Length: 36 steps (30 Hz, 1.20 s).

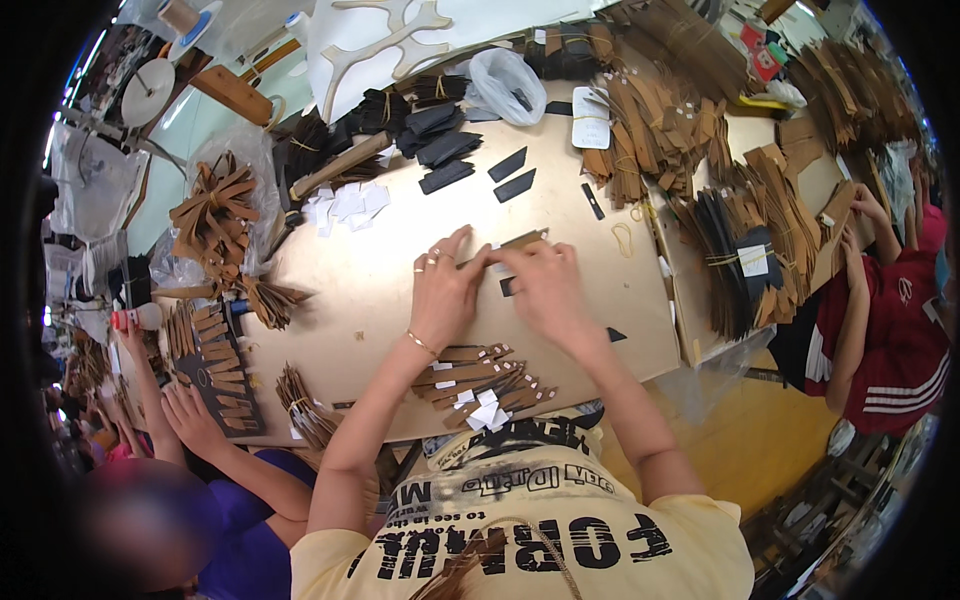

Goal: The person assembles small flat craft pieces by hand at a shared workbench. They pick up individual pieces, align them, and place them into neat rows on the table. The person also gathers and organizes bundles of similar pieces, arranging them for further processing.

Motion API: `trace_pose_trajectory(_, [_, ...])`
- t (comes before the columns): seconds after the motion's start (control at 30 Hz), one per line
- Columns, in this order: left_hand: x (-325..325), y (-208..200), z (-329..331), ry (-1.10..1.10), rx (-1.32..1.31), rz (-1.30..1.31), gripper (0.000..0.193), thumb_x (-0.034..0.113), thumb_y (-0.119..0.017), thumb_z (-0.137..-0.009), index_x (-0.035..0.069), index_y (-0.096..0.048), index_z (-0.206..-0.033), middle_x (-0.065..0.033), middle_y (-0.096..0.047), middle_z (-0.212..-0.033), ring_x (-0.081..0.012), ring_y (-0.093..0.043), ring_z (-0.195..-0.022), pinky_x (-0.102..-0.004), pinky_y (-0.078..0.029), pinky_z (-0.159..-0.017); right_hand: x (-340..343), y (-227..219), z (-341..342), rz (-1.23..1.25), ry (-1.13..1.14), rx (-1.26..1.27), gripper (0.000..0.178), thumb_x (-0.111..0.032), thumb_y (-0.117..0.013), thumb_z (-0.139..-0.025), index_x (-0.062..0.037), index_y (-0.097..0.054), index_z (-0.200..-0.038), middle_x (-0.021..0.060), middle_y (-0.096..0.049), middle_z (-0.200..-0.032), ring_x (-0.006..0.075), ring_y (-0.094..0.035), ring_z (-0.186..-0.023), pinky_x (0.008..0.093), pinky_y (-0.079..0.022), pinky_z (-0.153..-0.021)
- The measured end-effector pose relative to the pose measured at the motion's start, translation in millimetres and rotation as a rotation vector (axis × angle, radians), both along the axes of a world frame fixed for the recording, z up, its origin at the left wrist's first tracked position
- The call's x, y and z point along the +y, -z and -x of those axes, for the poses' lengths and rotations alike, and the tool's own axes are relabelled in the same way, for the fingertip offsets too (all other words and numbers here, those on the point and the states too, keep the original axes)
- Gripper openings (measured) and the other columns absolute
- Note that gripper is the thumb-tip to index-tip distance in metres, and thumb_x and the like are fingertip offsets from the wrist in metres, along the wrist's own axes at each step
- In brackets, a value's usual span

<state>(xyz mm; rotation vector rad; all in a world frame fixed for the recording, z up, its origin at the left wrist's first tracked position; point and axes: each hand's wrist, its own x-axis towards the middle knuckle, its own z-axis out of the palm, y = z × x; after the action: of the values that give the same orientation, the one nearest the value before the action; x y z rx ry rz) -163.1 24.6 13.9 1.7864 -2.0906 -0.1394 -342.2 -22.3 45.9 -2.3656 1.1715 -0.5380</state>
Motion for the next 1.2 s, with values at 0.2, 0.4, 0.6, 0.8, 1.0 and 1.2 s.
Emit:
trace_pose_trajectory(0.2, [7.3, 14.1, 7.0, -0.017, -0.058, 0.082, 0.051, 0.005, -0.060, -0.081, 0.018, -0.059, -0.131, -0.0146, -0.043, -0.147, -0.0293, -0.050, -0.122, -0.0445, -0.040, -0.097, -25.5, 6.9, 26.4, -0.029, 0.302, -0.194, 0.025, -0.004, -0.060, -0.084, -0.0091, -0.069, -0.107, 0.0070, -0.067, -0.095, 0.0244, -0.059, -0.098, 0.0396, -0.039, -0.090])
trace_pose_trajectory(0.4, [4.5, 5.0, 6.6, 0.075, -0.136, -0.001, 0.044, 0.009, -0.055, -0.086, 0.011, -0.059, -0.130, -0.0169, -0.039, -0.151, -0.0302, -0.047, -0.127, -0.0472, -0.040, -0.099, -23.8, 17.5, 26.5, -0.132, 0.378, -0.089, 0.016, -0.017, -0.069, -0.087, -0.0074, -0.068, -0.100, 0.0085, -0.062, -0.096, 0.0265, -0.059, -0.095, 0.0387, -0.040, -0.086])
trace_pose_trajectory(0.6, [12.5, -10.4, 19.2, 0.056, -0.119, -0.040, 0.052, 0.002, -0.054, -0.084, 0.007, -0.051, -0.137, -0.0154, -0.039, -0.151, -0.0294, -0.041, -0.137, -0.0474, -0.033, -0.110, -21.2, 16.5, 23.8, -0.143, 0.370, -0.127, 0.014, -0.011, -0.071, -0.085, -0.0016, -0.064, -0.092, 0.0113, -0.059, -0.094, 0.0266, -0.061, -0.084, 0.0364, -0.047, -0.076])
trace_pose_trajectory(0.8, [16.6, -3.3, 53.5, 0.097, -0.035, -0.244, 0.053, 0.005, -0.046, -0.091, 0.000, -0.041, -0.143, -0.0228, -0.032, -0.154, -0.0342, -0.033, -0.143, -0.0472, -0.025, -0.118, -21.7, 16.7, 21.1, -0.266, 0.396, -0.257, 0.013, -0.006, -0.071, -0.084, 0.0011, -0.062, -0.091, 0.0095, -0.062, -0.078, 0.0180, -0.058, -0.065, 0.0299, -0.049, -0.062])
trace_pose_trajectory(1.0, [16.9, 5.2, 64.8, 0.015, -0.001, -0.208, 0.052, 0.006, -0.046, -0.091, -0.001, -0.040, -0.143, -0.0252, -0.031, -0.154, -0.0353, -0.033, -0.143, -0.0465, -0.025, -0.118, -21.4, 18.3, 21.1, -0.297, 0.433, -0.278, 0.013, -0.005, -0.070, -0.084, 0.0014, -0.064, -0.094, 0.0082, -0.062, -0.071, 0.0151, -0.057, -0.061, 0.0287, -0.049, -0.060])
trace_pose_trajectory(1.2, [17.2, 7.6, 65.6, 0.029, -0.016, -0.190, 0.052, 0.002, -0.048, -0.089, -0.001, -0.043, -0.141, -0.0253, -0.032, -0.152, -0.0357, -0.032, -0.143, -0.0480, -0.026, -0.117, -21.2, 17.5, 20.2, -0.264, 0.435, -0.263, 0.011, -0.005, -0.071, -0.083, 0.0012, -0.067, -0.092, 0.0102, -0.065, -0.077, 0.0180, -0.060, -0.064, 0.0303, -0.050, -0.063])
